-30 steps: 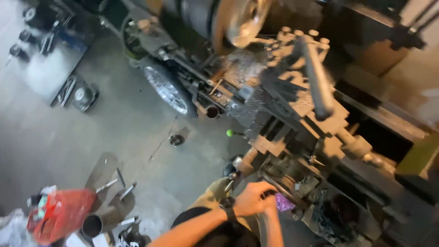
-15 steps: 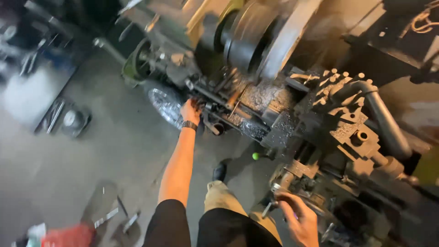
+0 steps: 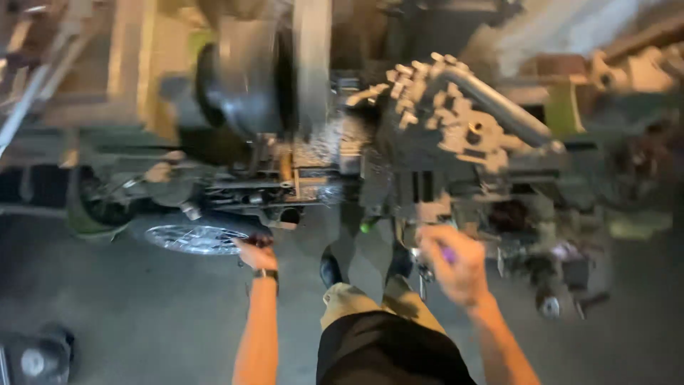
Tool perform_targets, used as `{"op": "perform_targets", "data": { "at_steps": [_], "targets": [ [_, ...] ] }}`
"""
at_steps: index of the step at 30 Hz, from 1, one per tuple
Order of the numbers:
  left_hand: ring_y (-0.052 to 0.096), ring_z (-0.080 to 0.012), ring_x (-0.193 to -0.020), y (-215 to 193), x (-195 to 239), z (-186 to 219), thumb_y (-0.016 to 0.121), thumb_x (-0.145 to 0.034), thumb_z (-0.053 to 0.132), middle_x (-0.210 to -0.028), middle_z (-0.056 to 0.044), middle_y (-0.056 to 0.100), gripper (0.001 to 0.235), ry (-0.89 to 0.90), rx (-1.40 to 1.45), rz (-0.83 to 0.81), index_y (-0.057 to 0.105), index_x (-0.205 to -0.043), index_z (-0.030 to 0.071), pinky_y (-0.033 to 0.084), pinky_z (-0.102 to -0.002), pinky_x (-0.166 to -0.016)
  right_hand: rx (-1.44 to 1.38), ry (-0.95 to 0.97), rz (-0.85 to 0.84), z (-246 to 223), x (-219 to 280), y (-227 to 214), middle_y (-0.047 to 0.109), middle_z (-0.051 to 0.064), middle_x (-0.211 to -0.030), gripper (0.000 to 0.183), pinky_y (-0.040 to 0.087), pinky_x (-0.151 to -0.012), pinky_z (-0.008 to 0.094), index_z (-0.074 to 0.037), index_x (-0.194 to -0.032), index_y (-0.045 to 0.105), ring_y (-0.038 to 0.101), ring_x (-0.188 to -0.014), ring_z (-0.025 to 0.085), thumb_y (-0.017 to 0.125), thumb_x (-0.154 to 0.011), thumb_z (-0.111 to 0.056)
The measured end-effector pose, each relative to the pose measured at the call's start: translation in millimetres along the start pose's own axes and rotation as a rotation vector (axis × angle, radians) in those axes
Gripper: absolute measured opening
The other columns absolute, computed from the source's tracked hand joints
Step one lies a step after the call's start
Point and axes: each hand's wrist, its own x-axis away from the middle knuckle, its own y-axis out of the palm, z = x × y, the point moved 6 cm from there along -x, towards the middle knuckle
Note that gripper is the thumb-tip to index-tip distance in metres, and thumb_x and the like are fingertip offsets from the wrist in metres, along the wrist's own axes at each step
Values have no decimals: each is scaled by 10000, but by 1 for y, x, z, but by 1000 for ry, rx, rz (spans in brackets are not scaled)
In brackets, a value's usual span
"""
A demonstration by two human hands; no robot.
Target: The person mounts a metal hub-like component on a lathe, tightens it in the chuck, and turns the machine's handwheels and levers to position the tool against the rotating workpiece, machining it. They repeatedly reposition the part, adjust the tool post, and rotate the handwheels while metal shavings accumulate around the machine.
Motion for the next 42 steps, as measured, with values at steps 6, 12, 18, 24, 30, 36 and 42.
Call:
{"op": "perform_targets", "data": {
  "at_steps": [6,12,18,24,30,36,42],
  "targets": [
    [614,-221,-626,116,273,-40,382,-1050,503,-697,-93,611,577,-198,-553,-492,645,-880,19,531,-349,-619,231,-701,656,-59,-60,-106,686,148,-1127,116,559,-998,401,-20,-1134,654,669,-1082,297,652,-1025,18],
    [637,-158,-722,202,403,-75,485,-1066,198,-802,-69,655,306,38,-777,-836,657,-946,-25,537,-300,-704,-18,-557,439,0,-138,-121,733,175,-1098,267,574,-897,351,35,-1256,655,721,-1006,219,720,-1044,-113],
    [657,-199,-910,307,499,-76,607,-1008,66,-980,-109,657,98,684,-950,-981,645,-1035,-20,537,-322,-840,-152,-570,390,21,-143,-120,759,141,-1039,209,576,-827,308,9,-1259,701,730,-901,170,686,-1102,-128],
    [584,-345,-1318,380,517,-74,559,-945,-90,-1359,-176,570,402,1197,-996,-971,529,-1325,38,479,-427,-1163,-240,-598,298,35,-150,-116,694,138,-848,206,500,-670,303,8,-1211,700,643,-707,183,738,-1026,-75],
    [301,-340,-1575,435,480,-93,556,-970,23,-1670,-165,302,657,1522,-1218,-952,310,-1577,68,259,-528,-1308,-316,-783,347,53,-151,-102,690,180,-1122,310,547,-827,336,-9,-1301,590,684,-956,275,749,-1055,-113],
    [270,-285,-1585,433,463,-129,497,-1090,132,-1686,-100,331,541,1596,-1280,-844,293,-1590,102,255,-547,-1328,-440,-775,290,68,-155,-93,682,192,-1140,337,550,-847,335,1,-1286,558,680,-982,258,734,-1058,-173],
    [315,-317,-1559,439,469,-125,496,-1086,187,-1613,-118,381,503,1549,-1127,-813,324,-1550,99,311,-490,-1278,-485,-741,272,71,-155,-93,686,166,-1066,330,544,-786,307,6,-1268,558,671,-910,224,717,-1069,-203]
  ]
}}
